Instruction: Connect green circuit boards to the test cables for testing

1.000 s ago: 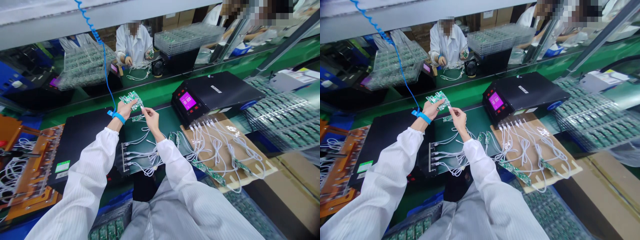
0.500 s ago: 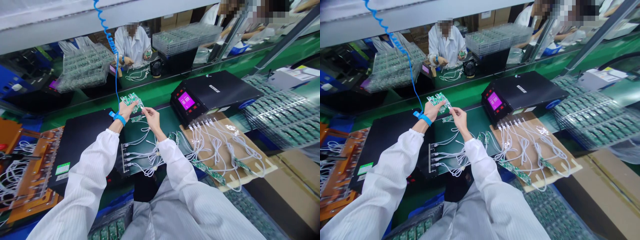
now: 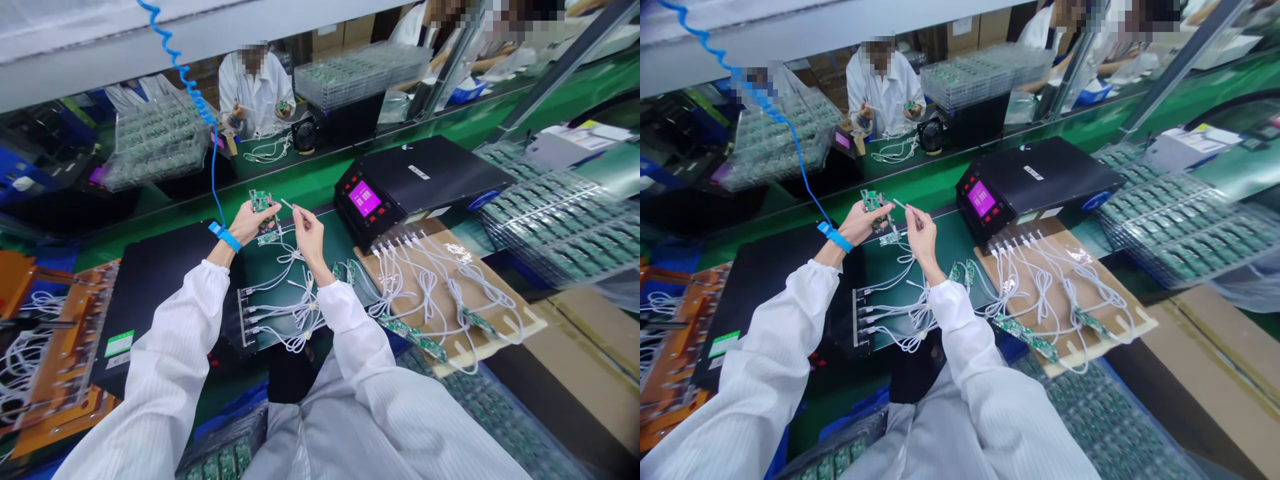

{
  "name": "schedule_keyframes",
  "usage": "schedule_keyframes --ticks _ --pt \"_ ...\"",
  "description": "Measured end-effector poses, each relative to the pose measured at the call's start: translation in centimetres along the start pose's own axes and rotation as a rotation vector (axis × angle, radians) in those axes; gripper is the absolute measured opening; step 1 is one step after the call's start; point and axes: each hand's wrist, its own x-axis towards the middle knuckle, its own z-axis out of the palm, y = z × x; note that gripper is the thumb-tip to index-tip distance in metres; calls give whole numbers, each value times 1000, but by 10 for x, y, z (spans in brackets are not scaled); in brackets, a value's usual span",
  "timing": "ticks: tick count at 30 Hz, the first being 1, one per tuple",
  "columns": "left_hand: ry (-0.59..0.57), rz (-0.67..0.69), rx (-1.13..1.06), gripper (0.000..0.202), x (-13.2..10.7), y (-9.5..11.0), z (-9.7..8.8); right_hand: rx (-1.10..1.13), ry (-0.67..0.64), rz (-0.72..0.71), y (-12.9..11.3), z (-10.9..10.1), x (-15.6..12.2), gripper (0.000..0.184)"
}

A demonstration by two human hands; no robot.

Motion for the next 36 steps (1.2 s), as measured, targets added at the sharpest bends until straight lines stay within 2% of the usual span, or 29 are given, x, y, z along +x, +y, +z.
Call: schedule_keyframes --ticks 5,9,16,21,25,31,36 --pt "-125 -28 2 43 -1 -1 0 110 -74 22 -18 -6 -1 48" --pt "-126 -79 -42 44 -2 -1 1 175 -118 0 -28 -6 -3 49" --pt "-160 -103 26 47 -3 0 -1 170 -122 11 -36 -3 -6 41" --pt "-200 -75 20 45 -6 2 1 170 -158 -34 -40 -4 -7 38" --pt "-259 -58 11 45 -7 2 1 175 -132 -45 -43 -4 -7 35" --pt "-287 -65 23 47 -6 3 1 106 -66 -61 -43 -4 -7 37" --pt "-298 -55 60 50 -8 5 2 99 -93 -55 -45 -3 -8 38"
